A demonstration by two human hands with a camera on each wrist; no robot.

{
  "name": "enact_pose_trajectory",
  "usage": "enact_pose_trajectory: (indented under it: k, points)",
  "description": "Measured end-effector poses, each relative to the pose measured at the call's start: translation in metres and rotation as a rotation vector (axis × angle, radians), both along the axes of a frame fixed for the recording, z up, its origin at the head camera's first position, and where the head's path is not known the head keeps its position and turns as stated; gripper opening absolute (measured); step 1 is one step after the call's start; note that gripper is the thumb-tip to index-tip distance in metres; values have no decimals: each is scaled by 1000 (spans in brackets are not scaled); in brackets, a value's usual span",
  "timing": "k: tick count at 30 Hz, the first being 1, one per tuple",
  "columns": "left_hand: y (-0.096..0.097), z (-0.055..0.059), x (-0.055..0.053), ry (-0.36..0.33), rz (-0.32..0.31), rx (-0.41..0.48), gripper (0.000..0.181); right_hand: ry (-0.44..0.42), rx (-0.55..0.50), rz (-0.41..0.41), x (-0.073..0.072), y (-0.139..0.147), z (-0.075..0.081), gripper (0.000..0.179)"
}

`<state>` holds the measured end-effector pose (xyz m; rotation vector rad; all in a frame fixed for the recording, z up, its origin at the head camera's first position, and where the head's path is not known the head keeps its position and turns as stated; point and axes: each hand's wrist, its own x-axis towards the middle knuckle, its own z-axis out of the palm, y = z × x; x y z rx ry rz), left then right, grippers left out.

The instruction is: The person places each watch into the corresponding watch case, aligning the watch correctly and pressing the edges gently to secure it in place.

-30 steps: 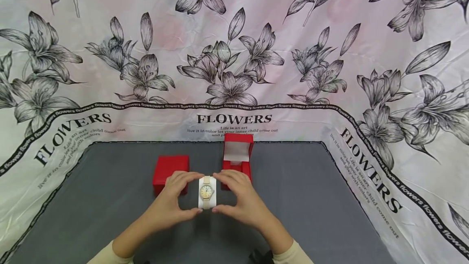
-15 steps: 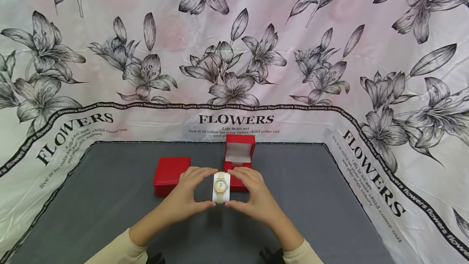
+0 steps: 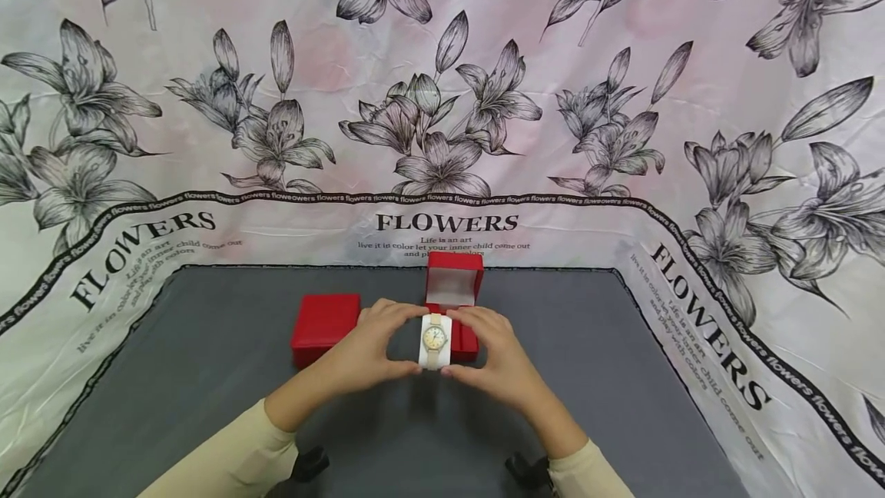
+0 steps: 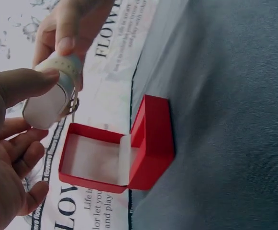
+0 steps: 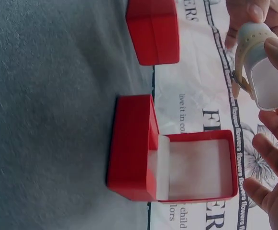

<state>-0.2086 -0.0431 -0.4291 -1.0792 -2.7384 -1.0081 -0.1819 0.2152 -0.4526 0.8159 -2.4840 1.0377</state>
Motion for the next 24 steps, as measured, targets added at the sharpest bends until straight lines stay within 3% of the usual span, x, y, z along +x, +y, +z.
enact_pose_trajectory:
  k: [5, 9, 17, 24]
  points:
    - [11, 5, -8, 20, 2, -16, 76, -29, 51, -29, -7, 6, 7, 76]
    - [19, 7, -16, -2, -2, -56, 74, -93, 98, -66, -13, 11, 11, 74]
    - [36, 14, -39, -3, 10, -162, 76, -172, 117, -120, -30, 20, 13, 73]
    - [45, 2, -55, 4, 25, -176, 77, -243, 139, -163, -40, 23, 8, 75]
